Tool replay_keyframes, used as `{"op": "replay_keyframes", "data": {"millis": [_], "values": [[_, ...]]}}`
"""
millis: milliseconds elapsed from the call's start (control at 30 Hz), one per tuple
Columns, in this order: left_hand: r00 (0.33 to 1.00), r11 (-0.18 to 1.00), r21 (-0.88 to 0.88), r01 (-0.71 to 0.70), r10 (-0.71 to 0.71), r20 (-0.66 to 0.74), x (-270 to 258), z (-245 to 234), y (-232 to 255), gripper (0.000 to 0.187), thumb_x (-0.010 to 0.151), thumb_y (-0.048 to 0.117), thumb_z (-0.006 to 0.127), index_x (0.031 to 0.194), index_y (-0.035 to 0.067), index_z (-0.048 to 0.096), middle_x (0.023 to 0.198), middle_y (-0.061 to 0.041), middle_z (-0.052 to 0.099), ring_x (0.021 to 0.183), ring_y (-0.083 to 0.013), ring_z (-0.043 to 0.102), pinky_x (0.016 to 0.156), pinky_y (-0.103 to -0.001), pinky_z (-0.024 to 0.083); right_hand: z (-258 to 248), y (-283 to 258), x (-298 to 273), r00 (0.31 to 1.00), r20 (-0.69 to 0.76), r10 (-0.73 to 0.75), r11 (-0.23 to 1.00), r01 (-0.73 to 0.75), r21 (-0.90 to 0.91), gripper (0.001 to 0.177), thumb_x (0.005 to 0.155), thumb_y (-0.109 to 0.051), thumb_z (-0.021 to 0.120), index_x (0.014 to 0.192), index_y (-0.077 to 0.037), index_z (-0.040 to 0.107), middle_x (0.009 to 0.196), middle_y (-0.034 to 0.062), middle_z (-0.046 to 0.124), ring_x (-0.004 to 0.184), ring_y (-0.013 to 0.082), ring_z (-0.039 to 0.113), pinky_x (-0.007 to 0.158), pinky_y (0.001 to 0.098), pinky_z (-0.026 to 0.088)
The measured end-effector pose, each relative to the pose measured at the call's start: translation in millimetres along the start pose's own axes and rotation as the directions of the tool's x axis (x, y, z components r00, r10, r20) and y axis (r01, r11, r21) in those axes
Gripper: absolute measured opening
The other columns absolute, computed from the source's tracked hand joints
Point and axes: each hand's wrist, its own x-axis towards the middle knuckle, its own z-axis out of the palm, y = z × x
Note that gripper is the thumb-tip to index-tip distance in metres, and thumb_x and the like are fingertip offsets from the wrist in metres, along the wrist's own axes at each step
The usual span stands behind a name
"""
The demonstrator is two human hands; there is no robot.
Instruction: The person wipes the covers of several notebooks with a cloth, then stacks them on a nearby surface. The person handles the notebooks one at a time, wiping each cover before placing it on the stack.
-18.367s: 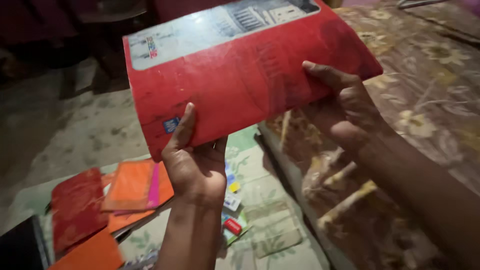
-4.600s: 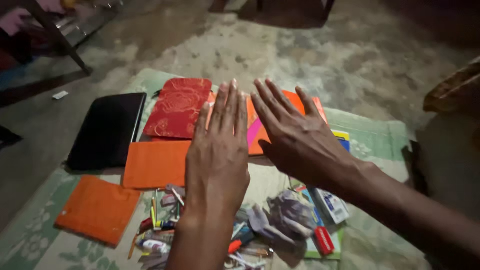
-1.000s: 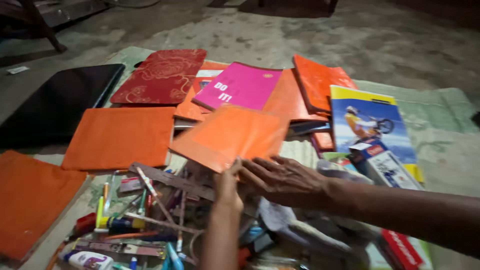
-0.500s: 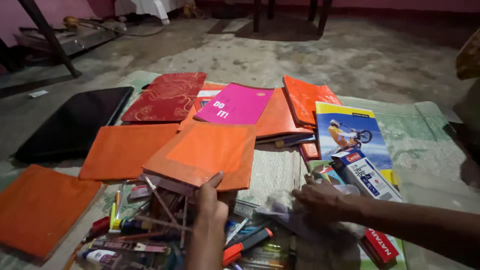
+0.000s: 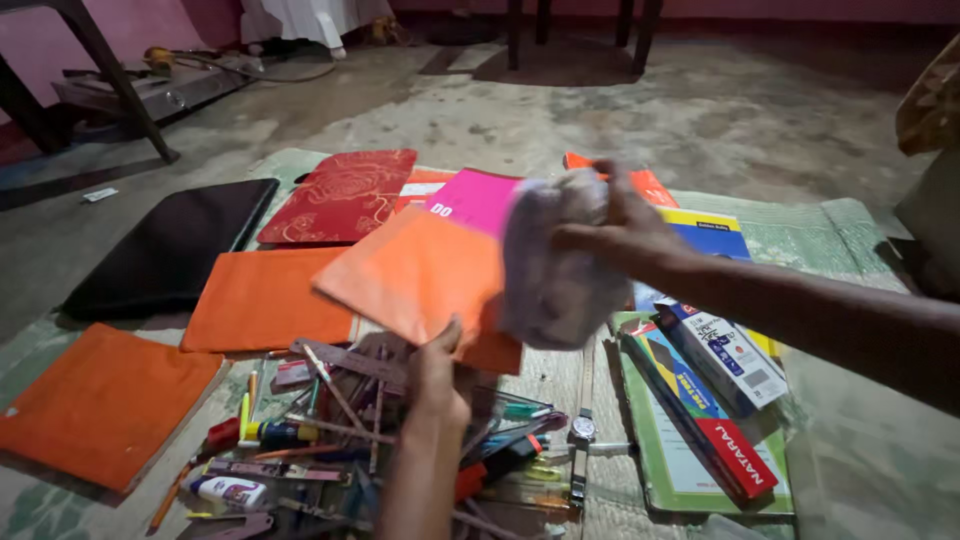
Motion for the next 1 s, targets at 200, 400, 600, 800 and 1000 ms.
{"op": "replay_keyframes", "data": {"millis": [200, 400, 600, 800, 1000], "values": [[0.969, 0.995, 0.031, 0.098, -0.102, 0.223, -55.0, 71.6, 29.7, 0.034, 0.088, 0.005, 0.057, 0.121, 0.003, 0.065, 0.096, -0.007, 0.072, 0.080, -0.0210, 0.071, 0.069, -0.036, 0.062, 46.9, -8.0, -23.3, 0.892, 0.292, -0.344, 0.938, 0.343, 0.056, 0.092, 0.092, -0.045, 0.079, 0.164, -0.016, 0.029, 0.169, 0.0260, 0.022, 0.152, 0.0411, 0.034, 0.117, 0.0454, 0.036], [0.948, 0.990, -0.043, 0.136, -0.117, 0.297, -76.4, 76.2, 56.1, 0.019, 0.086, -0.002, 0.064, 0.105, 0.000, 0.067, 0.094, -0.008, 0.071, 0.085, -0.0213, 0.072, 0.077, -0.035, 0.061, 46.0, -34.0, -24.9, 0.940, 0.220, -0.259, 0.917, 0.311, -0.250, 0.073, 0.084, -0.057, 0.066, 0.151, -0.039, 0.046, 0.173, 0.0166, 0.016, 0.149, 0.0398, 0.038, 0.108, 0.0479, 0.050], [0.947, 0.983, -0.060, 0.172, -0.149, 0.284, -72.3, 57.3, 55.4, 0.016, 0.084, 0.000, 0.068, 0.100, -0.003, 0.066, 0.091, -0.011, 0.068, 0.085, -0.0235, 0.070, 0.079, -0.036, 0.058, 51.3, -42.5, -18.6, 0.964, 0.148, -0.221, 0.915, 0.257, -0.311, 0.074, 0.084, -0.054, 0.070, 0.153, -0.038, 0.046, 0.167, 0.0127, 0.026, 0.150, 0.0427, 0.031, 0.113, 0.0562, 0.038], [0.916, 0.993, -0.064, 0.097, -0.064, 0.396, -86.8, 53.5, 79.3, 0.042, 0.082, 0.004, 0.054, 0.123, 0.003, 0.063, 0.106, -0.009, 0.070, 0.094, -0.0219, 0.071, 0.082, -0.037, 0.060, 76.2, -74.0, -56.1, 0.897, 0.174, -0.405, 0.815, 0.441, -0.376, 0.073, 0.088, -0.052, 0.067, 0.156, -0.038, 0.043, 0.167, 0.0061, 0.036, 0.152, 0.0358, 0.034, 0.113, 0.0657, 0.026], [0.919, 0.993, -0.068, 0.100, -0.066, 0.388, -103.3, 50.1, 81.3, 0.037, 0.091, 0.015, 0.053, 0.127, 0.008, 0.061, 0.113, -0.009, 0.069, 0.096, -0.0222, 0.070, 0.082, -0.038, 0.060, 88.3, -100.0, -52.5, 0.809, 0.179, -0.560, 0.692, 0.575, -0.436, 0.073, 0.084, -0.048, 0.073, 0.150, -0.032, 0.048, 0.160, 0.0103, 0.043, 0.143, 0.0381, 0.043, 0.106, 0.0648, 0.033]]}}
